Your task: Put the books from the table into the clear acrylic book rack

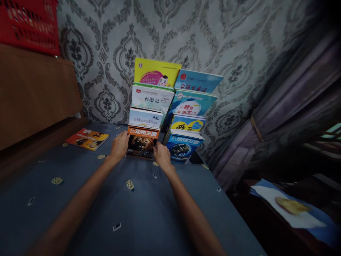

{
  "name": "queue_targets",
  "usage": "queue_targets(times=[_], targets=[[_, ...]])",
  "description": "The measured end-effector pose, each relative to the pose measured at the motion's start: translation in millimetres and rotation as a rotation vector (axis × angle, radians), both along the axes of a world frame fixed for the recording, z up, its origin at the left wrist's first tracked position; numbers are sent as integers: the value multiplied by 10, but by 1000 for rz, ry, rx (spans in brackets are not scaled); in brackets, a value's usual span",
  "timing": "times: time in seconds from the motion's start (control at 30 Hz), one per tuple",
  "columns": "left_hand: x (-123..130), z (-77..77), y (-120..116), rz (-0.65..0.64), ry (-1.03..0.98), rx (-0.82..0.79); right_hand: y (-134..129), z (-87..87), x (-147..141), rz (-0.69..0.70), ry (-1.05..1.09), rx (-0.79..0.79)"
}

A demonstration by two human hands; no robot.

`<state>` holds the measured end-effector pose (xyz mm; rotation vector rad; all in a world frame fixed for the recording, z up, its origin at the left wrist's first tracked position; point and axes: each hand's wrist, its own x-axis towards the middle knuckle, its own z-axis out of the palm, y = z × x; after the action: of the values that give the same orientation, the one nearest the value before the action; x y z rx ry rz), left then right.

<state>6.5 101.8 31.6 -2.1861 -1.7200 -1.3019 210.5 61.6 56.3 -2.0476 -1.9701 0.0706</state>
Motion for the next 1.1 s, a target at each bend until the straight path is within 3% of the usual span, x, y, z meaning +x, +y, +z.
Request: queue_targets(times=[0.47, 0.67, 1.1], targets=[[11, 3, 32, 12, -2, 15, 32, -40, 11, 9, 8, 27], [25, 21, 13, 73, 60, 30, 27, -26, 19, 14, 14, 16], [20, 100, -71, 93, 99, -65, 49, -45, 54, 35, 13, 8]])
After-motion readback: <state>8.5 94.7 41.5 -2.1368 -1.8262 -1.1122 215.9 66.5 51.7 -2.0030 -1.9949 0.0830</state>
